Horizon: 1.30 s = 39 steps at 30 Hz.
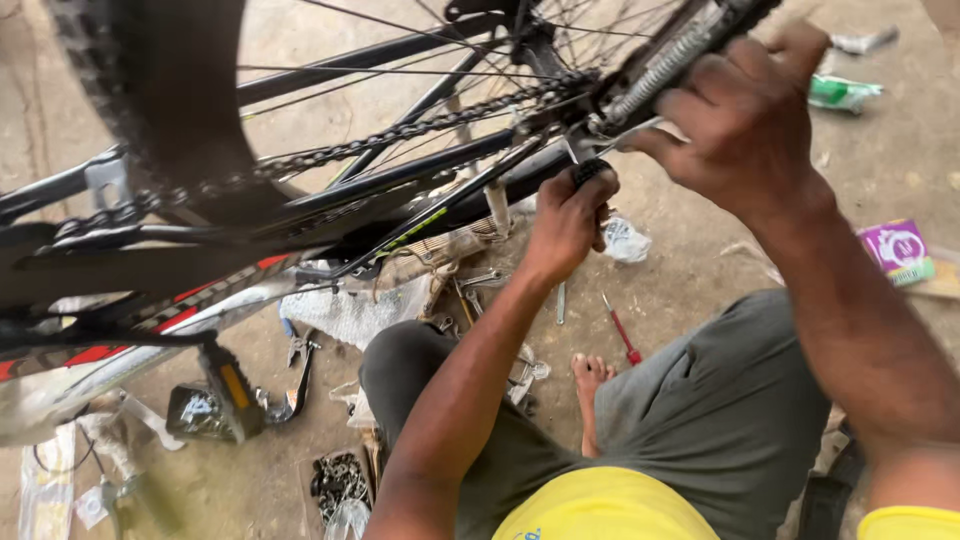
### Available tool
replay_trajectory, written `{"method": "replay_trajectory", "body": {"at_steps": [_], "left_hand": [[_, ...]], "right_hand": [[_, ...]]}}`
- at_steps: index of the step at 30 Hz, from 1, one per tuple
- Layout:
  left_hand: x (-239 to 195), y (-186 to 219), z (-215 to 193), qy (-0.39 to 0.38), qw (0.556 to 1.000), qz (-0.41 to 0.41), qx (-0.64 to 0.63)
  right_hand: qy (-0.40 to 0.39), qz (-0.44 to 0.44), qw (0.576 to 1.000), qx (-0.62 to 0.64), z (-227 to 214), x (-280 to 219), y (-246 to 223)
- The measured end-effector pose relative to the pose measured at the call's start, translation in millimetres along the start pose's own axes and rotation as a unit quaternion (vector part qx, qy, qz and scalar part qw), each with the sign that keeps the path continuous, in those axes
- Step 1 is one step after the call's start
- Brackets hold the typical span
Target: The person is repairing a bicycle's rear derailleur and chain. They use a screwdriver to adjust the derailleur, a wrench to tighten bolts, and their hands to manipulate the chain and test the movement of the gears.
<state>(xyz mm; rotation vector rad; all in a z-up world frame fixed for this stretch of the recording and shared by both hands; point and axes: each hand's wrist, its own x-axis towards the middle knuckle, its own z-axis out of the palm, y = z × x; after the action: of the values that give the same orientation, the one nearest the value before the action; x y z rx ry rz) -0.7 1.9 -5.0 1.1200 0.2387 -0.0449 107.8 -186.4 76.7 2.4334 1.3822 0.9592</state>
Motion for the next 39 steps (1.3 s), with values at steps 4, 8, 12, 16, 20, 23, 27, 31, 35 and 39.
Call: {"method": "replay_trajectory", "body": {"at_steps": [4,8,12,16,20,23,27,31,35,39], "left_hand": [[5,1,1,-0.008,1.000,0.014,-0.025],[5,0,0,0.007,1.000,0.009,-0.008],[2,-1,0,0.007,1.000,-0.001,-0.020],[2,3,2,0.008,1.000,0.007,-0.025],[4,6,4,0.008,1.000,-0.007,-0.029],[1,3,1,0.006,1.000,0.003,-0.030],[5,-1,1,0.008,0.999,0.002,-0.039],[2,0,0,0.011,0.999,-0.002,-0.045],[4,4,0,0.001,0.999,-0.008,-0.041],[3,5,-1,0.000,0.999,-0.009,-0.047]], "right_hand": [[0.042,0.079,0.994,0.069,24,10,-13],[0.100,0.322,0.750,0.569,84,-9,-86],[0.131,0.276,0.824,0.477,80,-23,-62],[0.076,0.047,0.994,0.069,11,0,-10],[0.078,0.002,0.997,0.015,-1,14,-3],[0.090,0.239,0.905,0.341,53,6,-46],[0.130,0.339,0.735,0.573,96,-24,-91],[0.156,0.187,0.910,0.334,70,-24,-44],[0.059,0.005,0.998,-0.002,13,-2,-6],[0.136,0.008,0.990,0.025,33,12,-4]]}}
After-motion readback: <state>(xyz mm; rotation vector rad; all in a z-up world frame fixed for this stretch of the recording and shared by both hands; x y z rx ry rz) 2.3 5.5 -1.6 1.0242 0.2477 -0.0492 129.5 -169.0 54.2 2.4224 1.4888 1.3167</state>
